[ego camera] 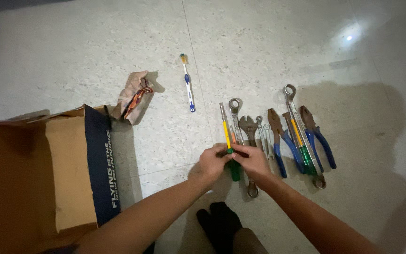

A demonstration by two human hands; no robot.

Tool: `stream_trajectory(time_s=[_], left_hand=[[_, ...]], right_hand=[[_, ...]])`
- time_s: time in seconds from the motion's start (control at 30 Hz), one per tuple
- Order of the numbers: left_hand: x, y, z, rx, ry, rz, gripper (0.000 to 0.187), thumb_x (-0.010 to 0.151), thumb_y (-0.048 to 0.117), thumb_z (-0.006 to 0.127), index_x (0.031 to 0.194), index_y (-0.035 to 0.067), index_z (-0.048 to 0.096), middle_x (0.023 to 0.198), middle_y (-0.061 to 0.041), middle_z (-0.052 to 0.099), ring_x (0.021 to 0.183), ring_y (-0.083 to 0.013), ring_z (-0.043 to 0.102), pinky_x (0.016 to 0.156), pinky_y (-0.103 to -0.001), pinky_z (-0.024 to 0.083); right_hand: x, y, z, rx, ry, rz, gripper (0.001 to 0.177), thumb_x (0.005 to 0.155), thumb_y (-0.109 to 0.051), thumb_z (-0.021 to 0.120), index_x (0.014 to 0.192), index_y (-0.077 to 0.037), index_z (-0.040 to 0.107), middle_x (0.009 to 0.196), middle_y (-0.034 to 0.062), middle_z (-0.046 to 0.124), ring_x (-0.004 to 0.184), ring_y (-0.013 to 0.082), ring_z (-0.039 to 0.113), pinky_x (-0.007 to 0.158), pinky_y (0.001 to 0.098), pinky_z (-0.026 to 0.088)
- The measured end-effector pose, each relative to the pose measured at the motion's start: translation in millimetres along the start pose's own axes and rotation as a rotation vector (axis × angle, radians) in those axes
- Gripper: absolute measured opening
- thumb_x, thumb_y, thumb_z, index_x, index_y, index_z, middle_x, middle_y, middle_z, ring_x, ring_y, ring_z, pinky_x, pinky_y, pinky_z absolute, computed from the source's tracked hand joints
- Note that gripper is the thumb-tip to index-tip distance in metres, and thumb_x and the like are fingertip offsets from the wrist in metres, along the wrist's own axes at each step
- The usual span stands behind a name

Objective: The person cleans a green-handled screwdriver and a metal wrench using a toothbrush and a cloth. They scrub the screwdriver with the toothbrush, wipe it with the cloth, then repeat the process on the wrench, placing each cleaned tool on the floor.

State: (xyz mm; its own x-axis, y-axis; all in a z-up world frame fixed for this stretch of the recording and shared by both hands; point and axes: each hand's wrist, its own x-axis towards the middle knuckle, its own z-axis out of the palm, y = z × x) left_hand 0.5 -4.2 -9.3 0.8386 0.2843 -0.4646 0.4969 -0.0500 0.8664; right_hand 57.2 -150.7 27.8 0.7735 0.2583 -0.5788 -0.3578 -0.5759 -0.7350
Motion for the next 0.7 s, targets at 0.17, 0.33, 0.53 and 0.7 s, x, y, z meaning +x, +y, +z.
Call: stream_trajectory(time_s=[0.17, 0.33, 0.53, 0.7], left_hand=[[5, -13, 5, -0.052, 0.023, 0.080, 0.032, 0.081, 0.009, 0.081, 0.113, 0.007, 0.077, 0.098, -0.007, 0.079, 0.086, -0.0179, 0.074, 0.079, -0.032, 0.057], [10, -26, 12, 0.037, 0.115, 0.106, 0.035, 0.078, 0.006, 0.081, 0.113, 0.009, 0.076, 0.099, -0.010, 0.079, 0.087, -0.0191, 0.076, 0.078, -0.032, 0.059], [8, -24, 15, 0.103, 0.171, 0.060, 0.032, 0.077, 0.005, 0.080, 0.109, 0.009, 0.079, 0.095, -0.014, 0.078, 0.085, -0.0239, 0.076, 0.078, -0.033, 0.058], [6, -15, 8, 0.068, 0.109, 0.069, 0.032, 0.080, 0.004, 0.071, 0.110, 0.010, 0.077, 0.094, -0.013, 0.079, 0.084, -0.0228, 0.078, 0.077, -0.032, 0.059]], right_hand=[[-1, -2, 1, -0.083, 0.022, -0.241, 0.038, 0.089, -0.012, 0.073, 0.127, -0.005, 0.071, 0.110, 0.0113, 0.080, 0.093, 0.0159, 0.071, 0.082, 0.0290, 0.054], [0, -7, 4, -0.241, 0.036, -0.242, 0.036, 0.090, -0.013, 0.072, 0.125, -0.006, 0.070, 0.108, 0.0130, 0.078, 0.089, 0.0176, 0.075, 0.079, 0.0308, 0.056], [-15, -18, 6, -0.281, 0.072, -0.185, 0.041, 0.087, -0.009, 0.071, 0.128, -0.012, 0.070, 0.100, 0.0170, 0.078, 0.082, 0.0240, 0.074, 0.076, 0.0341, 0.055], [-14, -14, 8, -0.279, 0.101, -0.285, 0.043, 0.085, -0.008, 0.072, 0.127, -0.012, 0.070, 0.101, 0.0170, 0.078, 0.083, 0.0236, 0.075, 0.076, 0.0324, 0.056]])
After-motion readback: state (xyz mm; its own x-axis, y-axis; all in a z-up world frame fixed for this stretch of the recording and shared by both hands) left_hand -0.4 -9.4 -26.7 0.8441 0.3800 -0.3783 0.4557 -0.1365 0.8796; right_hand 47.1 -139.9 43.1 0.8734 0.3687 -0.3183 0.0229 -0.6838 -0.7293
